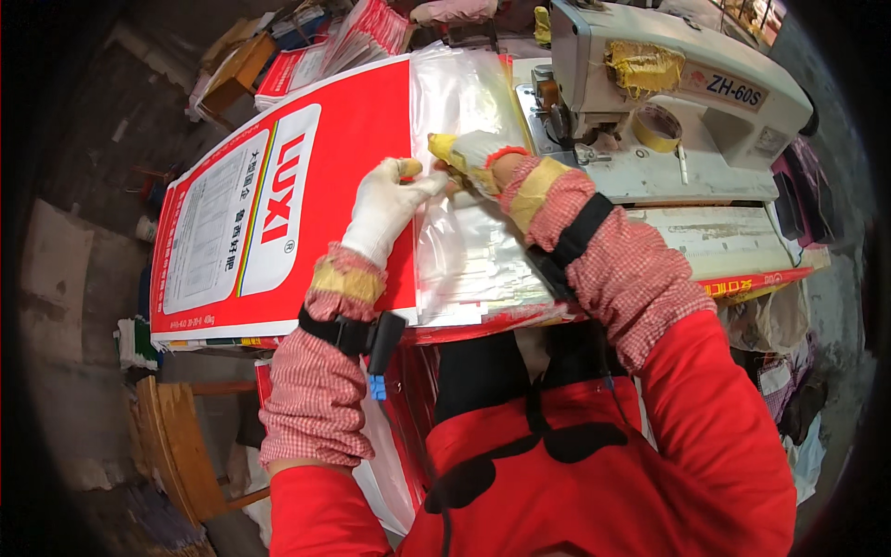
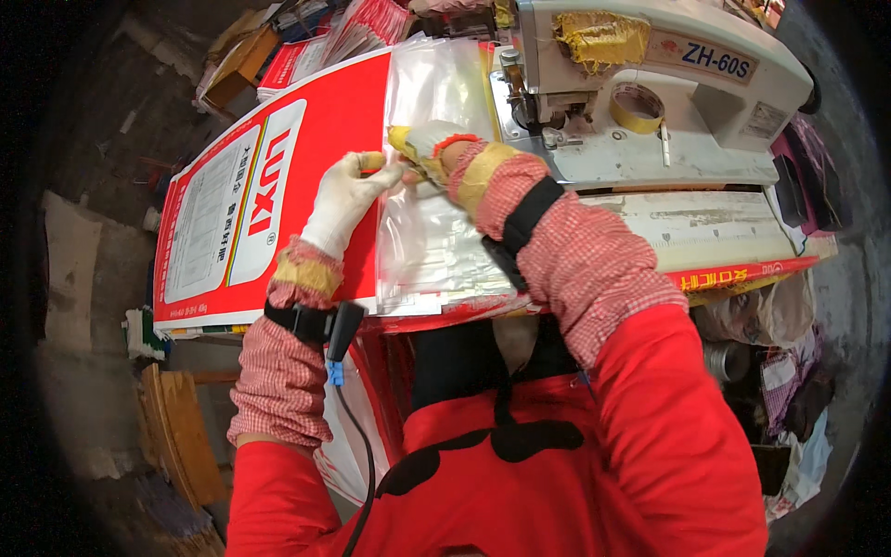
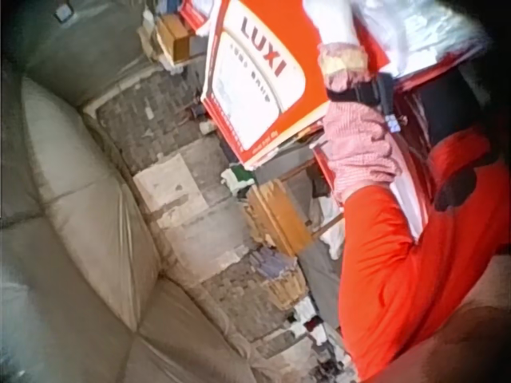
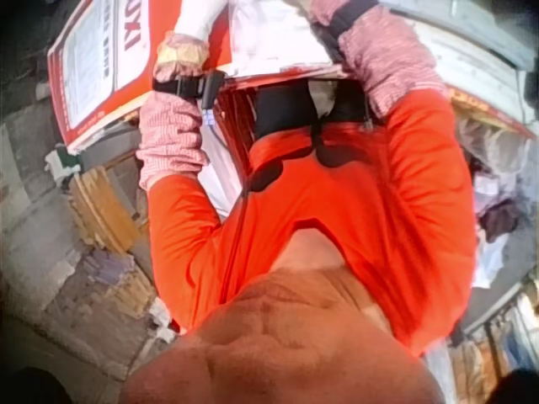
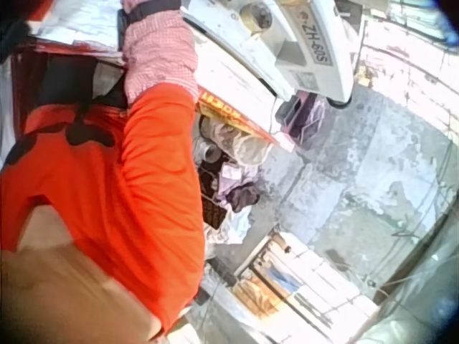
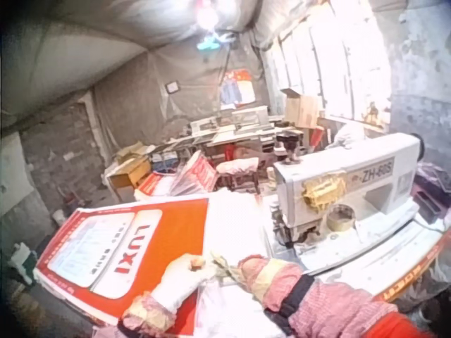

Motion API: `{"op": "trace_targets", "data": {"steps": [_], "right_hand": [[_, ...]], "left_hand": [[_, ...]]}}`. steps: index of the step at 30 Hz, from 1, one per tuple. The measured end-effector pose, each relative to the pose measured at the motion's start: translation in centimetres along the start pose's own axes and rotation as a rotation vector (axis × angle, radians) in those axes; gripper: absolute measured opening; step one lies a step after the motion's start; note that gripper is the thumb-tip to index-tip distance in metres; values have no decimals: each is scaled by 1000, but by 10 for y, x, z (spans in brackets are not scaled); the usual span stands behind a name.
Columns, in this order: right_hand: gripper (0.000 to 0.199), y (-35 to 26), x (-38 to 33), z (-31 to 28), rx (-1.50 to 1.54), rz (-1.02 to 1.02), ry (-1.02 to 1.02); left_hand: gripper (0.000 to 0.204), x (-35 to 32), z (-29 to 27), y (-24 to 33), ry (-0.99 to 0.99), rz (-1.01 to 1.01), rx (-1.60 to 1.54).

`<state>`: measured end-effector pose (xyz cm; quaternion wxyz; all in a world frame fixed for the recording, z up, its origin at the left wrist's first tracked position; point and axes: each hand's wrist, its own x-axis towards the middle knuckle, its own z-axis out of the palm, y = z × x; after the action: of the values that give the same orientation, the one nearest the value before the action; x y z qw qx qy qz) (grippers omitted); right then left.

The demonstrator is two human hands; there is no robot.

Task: The recorder is folding and sealing large plastic fertilizer bags using a sewing machine.

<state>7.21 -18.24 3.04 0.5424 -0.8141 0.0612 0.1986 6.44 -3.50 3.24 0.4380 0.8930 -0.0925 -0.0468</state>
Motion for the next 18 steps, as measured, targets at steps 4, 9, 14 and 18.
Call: {"op": "trace_targets", "data": {"steps": [4,9,14,18], "right_hand": [[34,22,4,-4,173,172,-29],[34,30,22,5,104,139,28],[23,33,23,8,-88,-84,-6],[12,50,1,3,-765,-413,367]], "left_hand": [[53,-10,-4,-8,-100,107,-14],[50,-5,3,-7,-106,113,113],[18,-7,-3,-9,-135,-3,-75],[13,-5,-81,-28,166,173,-478]]}}
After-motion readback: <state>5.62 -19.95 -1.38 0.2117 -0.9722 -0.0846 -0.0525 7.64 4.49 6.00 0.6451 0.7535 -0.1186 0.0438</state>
